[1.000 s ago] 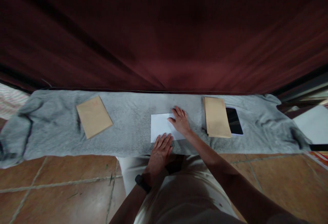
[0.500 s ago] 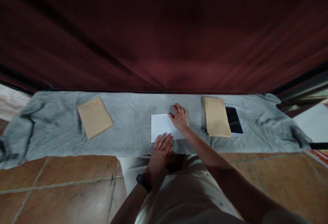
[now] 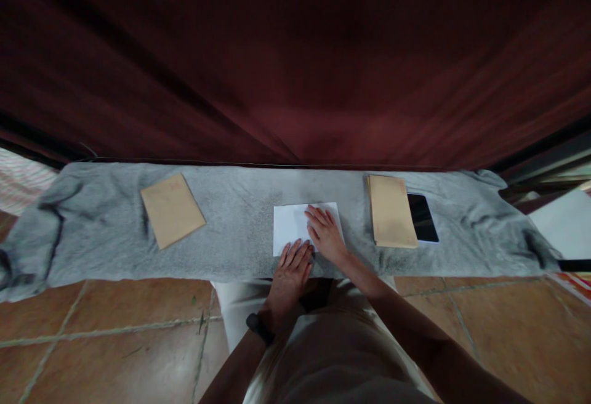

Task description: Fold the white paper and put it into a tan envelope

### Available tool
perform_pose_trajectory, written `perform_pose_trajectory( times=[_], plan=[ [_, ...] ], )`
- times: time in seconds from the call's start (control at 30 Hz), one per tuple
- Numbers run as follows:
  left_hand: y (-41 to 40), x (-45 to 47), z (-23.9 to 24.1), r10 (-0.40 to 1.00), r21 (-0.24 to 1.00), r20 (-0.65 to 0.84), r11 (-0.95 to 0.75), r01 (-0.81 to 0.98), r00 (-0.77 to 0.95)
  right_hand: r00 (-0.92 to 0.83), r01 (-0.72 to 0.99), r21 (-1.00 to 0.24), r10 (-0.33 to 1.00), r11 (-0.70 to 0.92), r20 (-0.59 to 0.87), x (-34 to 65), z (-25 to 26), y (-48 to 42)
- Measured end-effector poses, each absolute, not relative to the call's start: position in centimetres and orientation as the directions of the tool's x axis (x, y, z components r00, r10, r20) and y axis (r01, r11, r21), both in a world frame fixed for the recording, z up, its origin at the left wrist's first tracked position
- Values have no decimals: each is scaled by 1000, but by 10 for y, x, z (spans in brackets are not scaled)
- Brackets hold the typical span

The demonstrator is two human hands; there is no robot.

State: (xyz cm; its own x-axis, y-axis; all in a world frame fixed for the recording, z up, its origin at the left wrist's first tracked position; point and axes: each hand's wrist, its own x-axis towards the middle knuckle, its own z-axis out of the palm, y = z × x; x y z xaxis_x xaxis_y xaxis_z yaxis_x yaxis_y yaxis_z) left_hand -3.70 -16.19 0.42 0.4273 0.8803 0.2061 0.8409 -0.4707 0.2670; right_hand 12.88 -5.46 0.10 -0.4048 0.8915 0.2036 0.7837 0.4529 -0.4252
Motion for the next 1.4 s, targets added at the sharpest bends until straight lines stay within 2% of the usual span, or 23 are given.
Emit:
perform_pose_trajectory(
  times=[0.1, 0.37, 0.77, 1.4],
  plan=[
    [-162, -37, 2, 886, 281, 210, -459, 843, 412, -460, 778, -394, 871, 489, 173, 134, 1, -75],
    [-135, -29, 3, 928, 302, 182, -368, 879, 326, -441, 837, -300, 888, 458, 128, 134, -2, -84],
    [-71, -26, 7, 942, 230, 110, -335, 914, 318, -413, 842, -304, 894, 447, 171, 131, -5, -87],
    [-69, -54, -4, 965, 190, 152, -239, 952, 212, -404, 844, -299, 894, 446, 192, 134, -9, -83]
  ],
)
